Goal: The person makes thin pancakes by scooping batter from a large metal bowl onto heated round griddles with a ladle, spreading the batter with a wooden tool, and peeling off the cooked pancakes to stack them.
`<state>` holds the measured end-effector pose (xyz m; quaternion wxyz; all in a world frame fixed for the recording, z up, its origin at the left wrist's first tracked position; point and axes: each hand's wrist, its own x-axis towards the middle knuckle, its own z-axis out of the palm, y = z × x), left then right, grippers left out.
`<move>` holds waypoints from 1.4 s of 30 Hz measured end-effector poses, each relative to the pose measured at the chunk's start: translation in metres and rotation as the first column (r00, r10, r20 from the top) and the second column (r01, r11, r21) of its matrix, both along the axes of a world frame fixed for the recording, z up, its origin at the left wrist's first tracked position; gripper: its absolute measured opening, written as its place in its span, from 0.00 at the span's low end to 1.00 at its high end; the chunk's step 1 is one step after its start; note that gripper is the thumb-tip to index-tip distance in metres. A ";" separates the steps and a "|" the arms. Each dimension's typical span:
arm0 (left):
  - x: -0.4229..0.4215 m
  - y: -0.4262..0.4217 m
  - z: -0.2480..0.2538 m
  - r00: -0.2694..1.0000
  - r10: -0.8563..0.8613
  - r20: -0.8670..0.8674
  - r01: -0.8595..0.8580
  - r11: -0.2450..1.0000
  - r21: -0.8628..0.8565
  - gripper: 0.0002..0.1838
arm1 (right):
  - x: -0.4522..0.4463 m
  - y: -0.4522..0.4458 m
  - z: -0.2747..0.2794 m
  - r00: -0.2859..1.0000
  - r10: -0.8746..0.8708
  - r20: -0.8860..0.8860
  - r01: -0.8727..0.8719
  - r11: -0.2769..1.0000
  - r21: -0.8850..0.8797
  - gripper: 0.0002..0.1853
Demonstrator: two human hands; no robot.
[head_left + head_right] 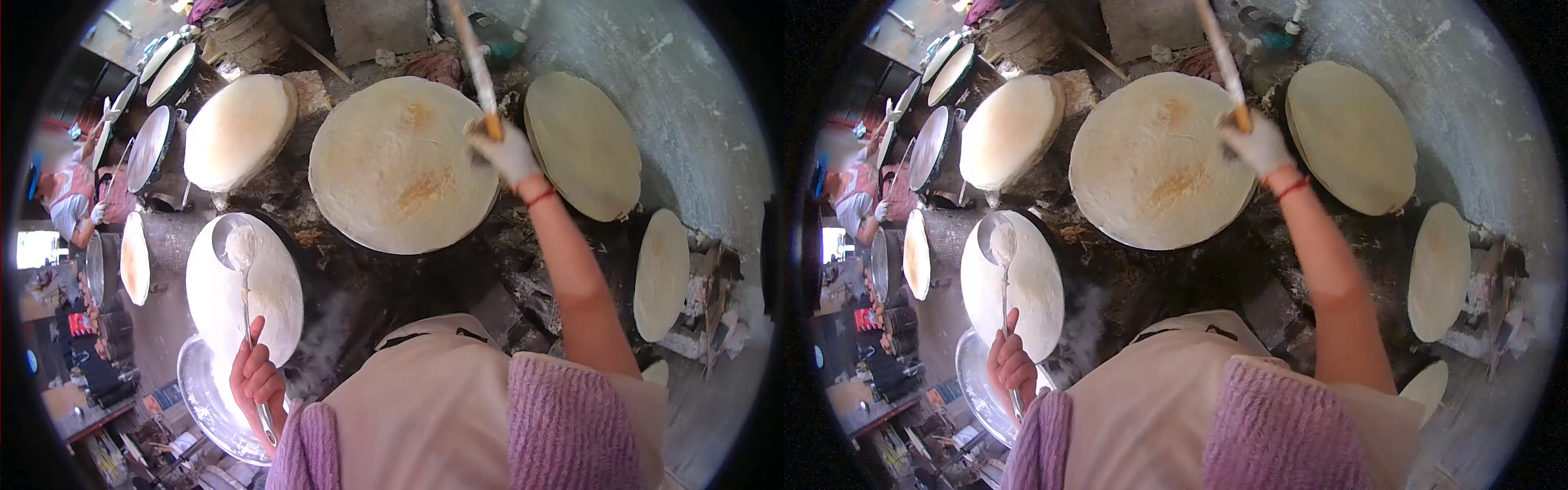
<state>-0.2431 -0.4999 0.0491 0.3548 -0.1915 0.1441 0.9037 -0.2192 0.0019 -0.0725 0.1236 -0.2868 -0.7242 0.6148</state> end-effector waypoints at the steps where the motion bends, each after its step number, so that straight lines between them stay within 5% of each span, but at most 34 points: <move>1: 0.005 0.001 0.001 1.000 0.014 0.000 -0.014 1.000 -0.001 0.25 | -0.017 0.031 -0.009 0.998 -0.012 -0.054 0.016 0.997 0.074 0.12; 3: 0.018 0.002 0.002 0.999 0.047 0.020 -0.047 0.999 0.000 0.25 | -0.052 0.077 -0.022 0.999 0.032 -0.033 -0.012 0.873 0.488 0.22; 9: 0.051 0.009 0.004 0.980 0.195 0.049 -0.194 0.981 -0.023 0.26 | -0.138 0.112 -0.040 0.880 0.150 0.450 -0.396 0.755 0.523 0.34; 13: 0.067 0.018 0.009 0.947 0.317 0.049 -0.313 0.947 -0.077 0.25 | -0.142 0.102 -0.031 0.861 0.331 0.386 -0.503 0.669 0.548 0.33; 17: 0.074 0.021 0.007 0.944 0.327 0.036 -0.325 0.944 -0.059 0.25 | -0.140 0.111 -0.023 0.903 0.265 0.338 -0.422 0.697 0.580 0.33; 19: 0.076 0.026 0.008 0.938 0.346 0.032 -0.342 0.936 -0.079 0.26 | -0.139 0.123 -0.021 0.925 0.294 0.240 -0.370 0.840 0.397 0.33; 21: 0.077 0.030 0.009 0.934 0.355 0.039 -0.352 0.934 -0.062 0.26 | -0.140 0.141 -0.044 0.949 0.225 0.222 -0.303 0.848 0.435 0.34; 24: 0.080 0.032 0.008 0.934 0.353 0.045 -0.351 0.935 -0.061 0.26 | -0.134 0.155 -0.069 0.996 0.079 -0.030 -0.079 0.997 -0.014 0.27; 25: 0.081 0.033 0.008 0.935 0.352 0.049 -0.349 0.935 -0.062 0.26 | -0.125 0.150 -0.061 0.997 0.078 -0.026 -0.078 0.997 -0.014 0.27; 28: 0.083 0.034 0.007 0.933 0.354 0.058 -0.351 0.935 -0.057 0.26 | -0.099 0.130 -0.027 0.998 -0.014 0.067 0.040 0.919 -0.392 0.25; 33: 0.080 0.035 0.005 0.932 0.353 0.078 -0.349 0.935 -0.065 0.26 | -0.080 0.131 -0.024 0.999 0.041 -0.005 -0.038 0.875 -0.483 0.22; 42: 0.080 0.038 0.001 0.948 0.315 0.046 -0.313 0.949 -0.035 0.26 | -0.082 0.130 -0.047 0.983 -0.146 -0.109 0.070 0.856 -0.512 0.19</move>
